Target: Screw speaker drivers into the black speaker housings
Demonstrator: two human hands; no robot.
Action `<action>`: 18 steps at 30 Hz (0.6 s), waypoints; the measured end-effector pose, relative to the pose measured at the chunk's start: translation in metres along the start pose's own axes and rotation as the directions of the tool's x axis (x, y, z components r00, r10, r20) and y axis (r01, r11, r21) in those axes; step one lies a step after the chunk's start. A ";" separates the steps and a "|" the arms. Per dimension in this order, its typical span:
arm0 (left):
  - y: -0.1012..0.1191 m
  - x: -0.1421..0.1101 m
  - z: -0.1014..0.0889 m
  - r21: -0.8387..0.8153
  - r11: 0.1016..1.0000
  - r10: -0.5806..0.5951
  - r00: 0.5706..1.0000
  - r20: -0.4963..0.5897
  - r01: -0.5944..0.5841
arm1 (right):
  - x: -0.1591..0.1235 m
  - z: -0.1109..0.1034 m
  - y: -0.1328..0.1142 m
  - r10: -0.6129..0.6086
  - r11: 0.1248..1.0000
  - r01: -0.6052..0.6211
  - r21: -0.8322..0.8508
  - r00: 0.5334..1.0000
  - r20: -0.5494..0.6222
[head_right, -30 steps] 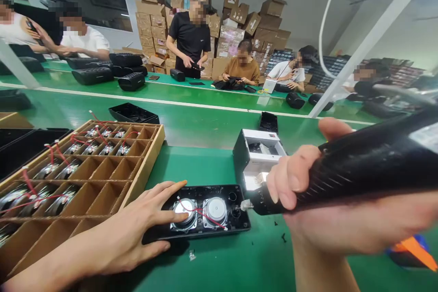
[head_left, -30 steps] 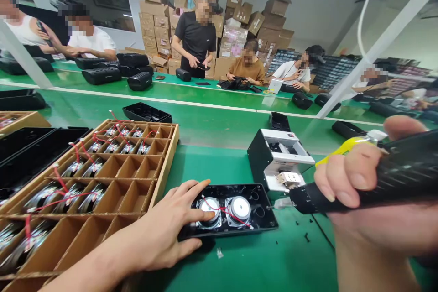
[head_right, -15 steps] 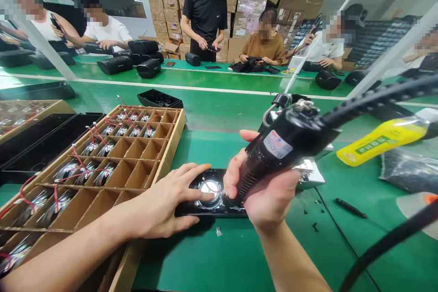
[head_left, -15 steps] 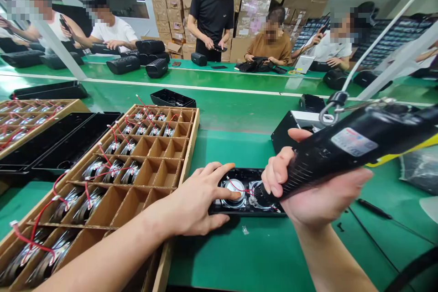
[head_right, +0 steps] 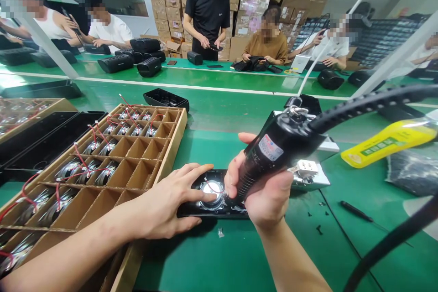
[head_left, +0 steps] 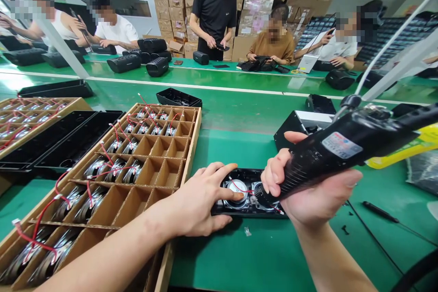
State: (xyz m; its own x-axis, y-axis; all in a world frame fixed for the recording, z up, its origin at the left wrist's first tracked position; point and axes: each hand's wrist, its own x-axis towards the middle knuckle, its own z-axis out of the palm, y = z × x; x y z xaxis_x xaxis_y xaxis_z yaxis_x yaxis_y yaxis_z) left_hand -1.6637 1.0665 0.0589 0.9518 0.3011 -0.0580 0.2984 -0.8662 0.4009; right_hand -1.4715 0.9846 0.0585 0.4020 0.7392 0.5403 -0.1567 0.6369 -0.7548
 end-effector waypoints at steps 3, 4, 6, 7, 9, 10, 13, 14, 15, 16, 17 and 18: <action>0.000 0.000 0.000 -0.001 1.000 0.002 1.000 0.004 -0.002 | 0.000 0.001 -0.001 0.004 1.000 -0.004 -0.005 1.000 -0.007; 0.000 0.000 0.001 0.000 1.000 0.001 1.000 0.001 -0.001 | 0.000 0.002 -0.001 0.003 1.000 -0.003 -0.008 1.000 -0.004; 0.000 -0.001 0.002 -0.002 1.000 -0.003 1.000 -0.005 0.003 | -0.001 0.002 0.001 0.008 1.000 -0.008 -0.008 1.000 0.001; 0.000 -0.001 0.002 -0.005 1.000 -0.003 1.000 -0.009 0.003 | -0.001 0.002 0.001 0.011 1.000 -0.011 -0.008 1.000 0.001; 0.000 -0.001 0.002 -0.006 1.000 0.006 1.000 -0.015 -0.006 | -0.003 0.001 0.003 0.021 1.000 -0.021 -0.006 1.000 -0.001; 0.000 0.000 0.002 -0.004 1.000 0.013 1.000 -0.016 -0.013 | -0.004 0.001 0.003 0.026 1.000 -0.026 -0.004 1.000 -0.006; 0.000 0.000 0.001 0.016 0.999 0.032 0.999 -0.002 -0.032 | -0.008 -0.001 0.005 0.060 0.998 -0.061 0.020 0.997 0.039; 0.000 0.000 0.000 0.025 0.999 0.031 0.999 0.006 -0.032 | -0.010 -0.001 0.006 0.069 0.997 -0.072 0.033 0.996 0.063; 0.001 0.000 0.000 0.033 0.999 0.028 1.000 0.013 -0.029 | -0.012 -0.002 0.007 0.076 0.996 -0.079 0.043 0.994 0.083; 0.001 0.000 -0.001 0.040 0.999 0.024 1.000 0.020 -0.025 | -0.014 -0.002 0.008 0.077 0.995 -0.083 0.052 0.992 0.097; 0.001 0.000 -0.001 0.043 0.999 0.021 0.999 0.024 -0.022 | -0.015 -0.002 0.009 0.075 0.995 -0.081 0.059 0.992 0.104; 0.002 0.000 -0.001 0.045 0.999 0.019 0.999 0.026 -0.020 | -0.017 -0.001 0.010 0.071 0.995 -0.079 0.065 0.992 0.107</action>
State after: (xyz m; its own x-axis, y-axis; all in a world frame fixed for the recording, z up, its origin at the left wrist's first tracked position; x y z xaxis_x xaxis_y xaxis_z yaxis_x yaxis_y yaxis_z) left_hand -1.6635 1.0654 0.0608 0.9587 0.2746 -0.0740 0.2824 -0.8890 0.3605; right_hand -1.4785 0.9782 0.0415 0.2908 0.8020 0.5218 -0.2465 0.5897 -0.7691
